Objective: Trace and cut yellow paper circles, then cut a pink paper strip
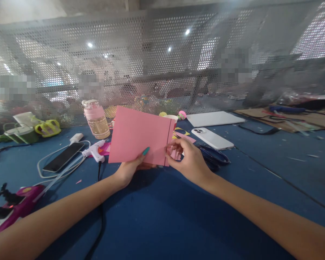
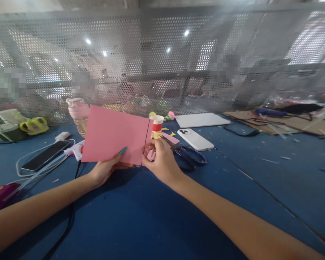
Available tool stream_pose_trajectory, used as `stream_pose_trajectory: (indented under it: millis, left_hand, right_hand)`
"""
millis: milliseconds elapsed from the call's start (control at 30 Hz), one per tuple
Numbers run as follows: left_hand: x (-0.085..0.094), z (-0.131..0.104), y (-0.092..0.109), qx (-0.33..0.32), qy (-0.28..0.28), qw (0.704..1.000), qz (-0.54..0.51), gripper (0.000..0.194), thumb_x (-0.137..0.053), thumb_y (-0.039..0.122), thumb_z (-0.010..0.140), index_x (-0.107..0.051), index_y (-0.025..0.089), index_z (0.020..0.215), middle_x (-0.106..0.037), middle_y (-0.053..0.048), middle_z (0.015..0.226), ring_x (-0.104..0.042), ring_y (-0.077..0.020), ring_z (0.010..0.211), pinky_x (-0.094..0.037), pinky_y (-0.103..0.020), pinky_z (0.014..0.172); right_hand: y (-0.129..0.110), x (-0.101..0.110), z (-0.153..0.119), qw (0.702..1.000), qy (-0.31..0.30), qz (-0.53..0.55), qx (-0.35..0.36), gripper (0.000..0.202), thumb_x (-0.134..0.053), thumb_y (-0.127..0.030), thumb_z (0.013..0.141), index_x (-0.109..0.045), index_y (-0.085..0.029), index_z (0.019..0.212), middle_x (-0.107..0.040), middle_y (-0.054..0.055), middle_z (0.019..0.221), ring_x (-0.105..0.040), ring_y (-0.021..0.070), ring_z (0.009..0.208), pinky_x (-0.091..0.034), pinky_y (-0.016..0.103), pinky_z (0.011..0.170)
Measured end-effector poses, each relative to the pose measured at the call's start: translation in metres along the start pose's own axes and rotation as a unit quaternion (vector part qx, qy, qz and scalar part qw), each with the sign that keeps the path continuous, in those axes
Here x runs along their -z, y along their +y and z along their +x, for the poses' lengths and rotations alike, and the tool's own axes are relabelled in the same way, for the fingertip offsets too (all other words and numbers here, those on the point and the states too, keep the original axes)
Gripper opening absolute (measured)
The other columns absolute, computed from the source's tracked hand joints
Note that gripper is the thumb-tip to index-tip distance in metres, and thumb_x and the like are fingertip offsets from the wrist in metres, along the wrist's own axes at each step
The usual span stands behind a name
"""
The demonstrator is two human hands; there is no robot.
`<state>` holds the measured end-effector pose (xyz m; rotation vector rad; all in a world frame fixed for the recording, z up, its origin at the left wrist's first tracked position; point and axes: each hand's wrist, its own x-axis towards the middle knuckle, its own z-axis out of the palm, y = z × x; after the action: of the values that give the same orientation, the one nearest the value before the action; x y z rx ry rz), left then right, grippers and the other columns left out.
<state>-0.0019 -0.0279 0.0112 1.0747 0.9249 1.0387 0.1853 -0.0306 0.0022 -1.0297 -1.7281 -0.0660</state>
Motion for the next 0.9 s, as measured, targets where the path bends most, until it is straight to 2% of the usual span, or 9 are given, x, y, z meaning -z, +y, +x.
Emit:
stream_pose_trajectory:
  millis: [167,400,767,900]
  left_hand:
    - [0.0003,0.0002,-0.0004,0.004,-0.004,1.0,-0.007,0.047,-0.067,0.032,0.073,-0.06,0.01,0.115,-0.071,-0.009,0.068,-0.068,-0.0231,0.068,-0.051,-0.039,0.08]
    - [0.0008,0.0011,-0.0011,-0.003,-0.002,1.0,-0.004,0.063,-0.07,0.036,0.069,-0.055,0.006,0.121,-0.072,-0.012,0.072,-0.068,-0.0271,0.071,-0.05,-0.041,0.079]
    - [0.0004,0.0001,-0.0013,-0.009,-0.006,1.0,0.009,0.053,-0.062,0.031,0.076,-0.054,0.007,0.122,-0.071,-0.012,0.072,-0.069,-0.0258,0.071,-0.049,-0.041,0.082]
    - [-0.0013,-0.0005,0.0002,-0.009,0.001,1.0,0.007,0.055,-0.062,0.029,0.075,-0.051,0.005,0.123,-0.071,-0.012,0.072,-0.069,-0.0247,0.068,-0.05,-0.041,0.08]
  right_hand:
    - [0.0,0.0,-0.0005,1.0,0.001,-0.001,0.0,0.016,-0.059,-0.022,0.069,-0.05,-0.019,0.082,-0.059,0.006,0.074,-0.059,0.0182,0.067,-0.05,0.033,0.058]
    - [-0.0003,0.0004,-0.0004,1.0,-0.002,-0.002,0.001,0.015,-0.058,-0.021,0.07,-0.052,-0.018,0.083,-0.058,0.007,0.075,-0.059,0.0197,0.07,-0.05,0.034,0.058]
    - [0.0,0.0005,0.0,1.0,-0.005,0.003,0.005,0.013,-0.058,-0.019,0.071,-0.052,-0.019,0.082,-0.059,0.006,0.074,-0.059,0.0185,0.068,-0.05,0.032,0.057]
    - [0.0003,0.0008,0.0,1.0,-0.005,-0.002,0.01,0.013,-0.058,-0.019,0.071,-0.052,-0.017,0.082,-0.059,0.006,0.072,-0.059,0.0177,0.066,-0.05,0.031,0.056]
